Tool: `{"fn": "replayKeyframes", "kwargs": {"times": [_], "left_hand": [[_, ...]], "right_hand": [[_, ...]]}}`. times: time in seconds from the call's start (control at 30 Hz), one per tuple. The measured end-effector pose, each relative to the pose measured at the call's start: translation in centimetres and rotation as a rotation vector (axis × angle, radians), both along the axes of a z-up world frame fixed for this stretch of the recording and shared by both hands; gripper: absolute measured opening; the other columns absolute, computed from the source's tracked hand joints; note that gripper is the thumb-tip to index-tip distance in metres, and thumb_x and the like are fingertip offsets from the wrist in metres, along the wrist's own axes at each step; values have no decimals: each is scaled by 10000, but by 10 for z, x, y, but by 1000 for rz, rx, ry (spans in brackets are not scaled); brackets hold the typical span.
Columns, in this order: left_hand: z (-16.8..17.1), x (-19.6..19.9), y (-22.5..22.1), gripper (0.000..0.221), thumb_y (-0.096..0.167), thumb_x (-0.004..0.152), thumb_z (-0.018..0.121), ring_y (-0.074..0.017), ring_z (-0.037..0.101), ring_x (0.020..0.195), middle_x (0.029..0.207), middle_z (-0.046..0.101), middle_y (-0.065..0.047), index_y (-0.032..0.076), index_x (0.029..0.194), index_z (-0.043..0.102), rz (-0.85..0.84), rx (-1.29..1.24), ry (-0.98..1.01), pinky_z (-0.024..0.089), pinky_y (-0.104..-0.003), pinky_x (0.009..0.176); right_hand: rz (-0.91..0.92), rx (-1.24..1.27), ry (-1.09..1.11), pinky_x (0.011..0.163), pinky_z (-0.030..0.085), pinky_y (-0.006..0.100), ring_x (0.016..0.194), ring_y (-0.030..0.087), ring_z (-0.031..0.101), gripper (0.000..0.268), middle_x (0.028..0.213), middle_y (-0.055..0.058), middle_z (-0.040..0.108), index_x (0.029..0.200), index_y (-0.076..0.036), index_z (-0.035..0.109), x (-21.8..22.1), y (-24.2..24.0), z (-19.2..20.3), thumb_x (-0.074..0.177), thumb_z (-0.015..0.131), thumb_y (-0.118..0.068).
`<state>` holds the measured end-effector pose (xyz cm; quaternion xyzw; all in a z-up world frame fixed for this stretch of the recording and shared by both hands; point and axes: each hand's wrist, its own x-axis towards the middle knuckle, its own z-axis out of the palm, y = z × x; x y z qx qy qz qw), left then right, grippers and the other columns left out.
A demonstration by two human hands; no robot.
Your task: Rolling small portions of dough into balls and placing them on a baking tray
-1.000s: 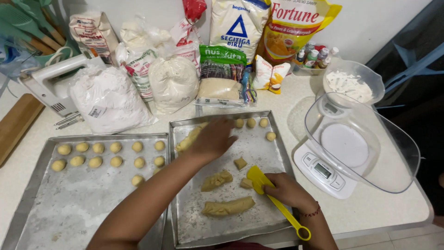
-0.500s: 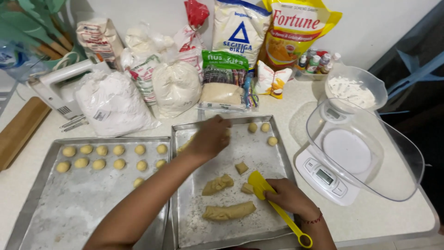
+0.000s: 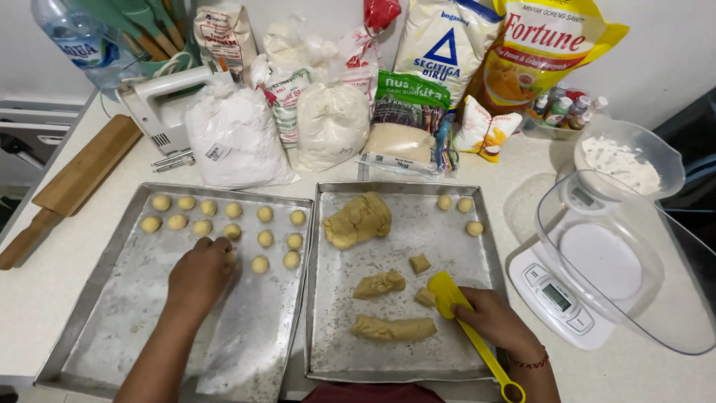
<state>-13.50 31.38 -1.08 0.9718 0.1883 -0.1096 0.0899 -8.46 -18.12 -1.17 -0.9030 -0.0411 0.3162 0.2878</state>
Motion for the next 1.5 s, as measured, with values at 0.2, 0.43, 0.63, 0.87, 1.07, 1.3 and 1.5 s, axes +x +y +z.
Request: {"fn": "replayKeyframes", "kwargs": {"times": [0.2,0.43,0.63,0.87,1.07,1.3,1.5], "left_hand": [[-12,11,0,541,298,950,608,-342,675,1033,1258,605,-109,239,1477,498,33,-72,-1,579,-464,689],[35,17,-15,586,371,945,547,-363,662,1165,1384,605,-115,259,1514,462,160,-104,200,566,-472,821],[91,22,-77,384,484,978,588,-231,700,975,1255,708,-15,189,1216,654,38,-167,-51,581,-425,800],[113,41,-152,144,333,960,701,-164,704,838,962,754,12,190,972,698,-372,-364,-371,605,-323,673],[122,55,-197,208,239,933,767,-284,648,782,863,667,-77,83,961,633,-653,-442,-704,495,-411,551],[99,126,-250,161,285,1001,662,-285,611,989,1066,641,-55,138,1015,597,-704,-422,-106,505,-454,721],[-13,189,-307,256,196,938,647,-387,603,1033,1113,610,-174,27,1129,624,-964,-406,-226,518,-510,714]], "right_hand": [[-11,37,-11,661,397,292,707,100,539,224,763,-31,628,787,-136,608,-1,-4,-6,975,601,-258],[12,11,-54,694,433,298,740,93,572,162,789,-32,661,805,-139,627,1,-9,-14,923,608,-248],[47,7,-11,680,410,302,715,95,546,143,769,-41,630,817,-152,612,1,-7,-10,919,591,-251],[64,-16,-9,715,434,296,760,103,582,153,812,-36,670,834,-161,627,4,-6,-7,929,582,-273],[50,-22,-40,830,515,266,920,76,709,256,1035,-69,817,1032,-201,743,3,-11,-19,888,578,-334],[85,-19,-66,772,498,306,855,114,691,177,965,-27,793,925,-179,690,7,-9,-13,863,583,-306],[63,-28,20,701,440,295,766,111,606,149,850,-23,703,879,-155,652,6,-3,2,895,558,-268]]}}
